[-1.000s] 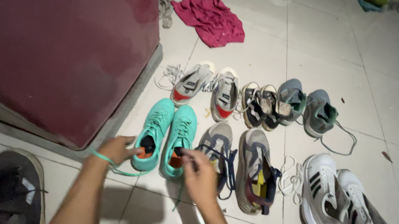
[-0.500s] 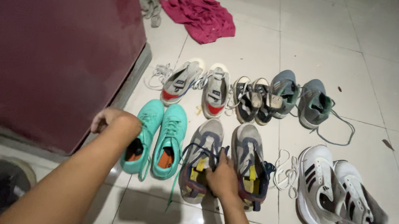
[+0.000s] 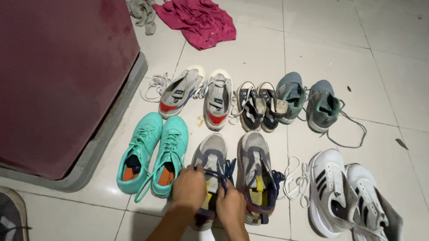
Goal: The person sits on the floor and re-laces two pairs of sneakers. They first thread and tie the laces on a pair of teal sneakers, then switch to a pair of grey and blue sneakers and repeat the lacing process.
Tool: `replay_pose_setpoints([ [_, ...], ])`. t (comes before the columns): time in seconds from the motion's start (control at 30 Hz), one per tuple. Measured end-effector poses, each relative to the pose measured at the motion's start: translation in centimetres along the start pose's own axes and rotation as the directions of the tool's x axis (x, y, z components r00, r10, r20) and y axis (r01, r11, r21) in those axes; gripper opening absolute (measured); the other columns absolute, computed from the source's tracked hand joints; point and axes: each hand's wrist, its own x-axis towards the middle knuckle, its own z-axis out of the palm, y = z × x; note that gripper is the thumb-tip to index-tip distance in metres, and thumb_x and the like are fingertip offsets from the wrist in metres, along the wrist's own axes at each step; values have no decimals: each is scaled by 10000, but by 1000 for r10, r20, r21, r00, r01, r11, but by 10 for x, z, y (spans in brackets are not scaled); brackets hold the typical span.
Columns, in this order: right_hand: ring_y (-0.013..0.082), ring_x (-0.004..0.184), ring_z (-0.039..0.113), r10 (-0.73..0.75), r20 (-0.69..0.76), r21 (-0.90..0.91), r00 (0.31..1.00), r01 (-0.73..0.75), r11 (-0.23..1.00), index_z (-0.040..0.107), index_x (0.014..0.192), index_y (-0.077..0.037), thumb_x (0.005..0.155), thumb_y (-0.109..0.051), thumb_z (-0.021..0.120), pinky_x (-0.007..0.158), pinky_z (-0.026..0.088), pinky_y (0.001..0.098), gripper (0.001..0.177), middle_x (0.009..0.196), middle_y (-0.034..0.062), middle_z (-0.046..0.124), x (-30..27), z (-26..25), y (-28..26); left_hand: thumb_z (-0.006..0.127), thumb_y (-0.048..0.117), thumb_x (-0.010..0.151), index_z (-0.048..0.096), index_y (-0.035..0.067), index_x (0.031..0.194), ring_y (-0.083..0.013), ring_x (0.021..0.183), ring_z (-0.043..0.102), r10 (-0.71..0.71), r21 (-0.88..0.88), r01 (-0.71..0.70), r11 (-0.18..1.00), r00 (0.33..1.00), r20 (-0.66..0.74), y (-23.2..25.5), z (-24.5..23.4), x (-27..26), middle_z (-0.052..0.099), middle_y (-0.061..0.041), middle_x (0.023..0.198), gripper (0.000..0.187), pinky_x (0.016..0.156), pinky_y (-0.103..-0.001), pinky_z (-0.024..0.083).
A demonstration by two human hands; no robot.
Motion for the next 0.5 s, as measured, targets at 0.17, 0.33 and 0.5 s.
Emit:
replay_pose_setpoints([
  [0.17, 460, 942, 669, -11, -48, 6, 999, 11, 1000, 732, 1149, -117, 973, -269, 594, 816, 521, 542, 271, 952, 256, 719, -35, -25, -3, 663, 187, 884, 668, 14, 1133, -372, 1083, 624, -81, -114, 61, 992, 979, -186, 14, -4, -43, 675, -181, 1123, 303, 896, -449, 516],
  [0.33, 438, 851, 701, -89, -247, 126, 965, 123, 984, 714, 1227, -144, 942, -240, 600, 715, 549, 496, 322, 886, 261, 711, -70, -70, -27, 692, 250, 919, 681, 45, 1153, -372, 1138, 613, -86, -393, -119, 912, 881, -465, 35, -35, -84, 697, -137, 1178, 312, 996, -447, 479],
  [0.5, 411, 724, 696, -96, -338, 174, 936, 163, 971, 688, 1278, -160, 935, -235, 637, 635, 533, 460, 355, 799, 245, 702, -95, -140, -80, 701, 166, 852, 508, -16, 1359, -405, 1274, 536, -58, -605, -330, 724, 845, -531, 64, -103, -100, 543, -228, 1365, 572, 1057, -417, 436],
])
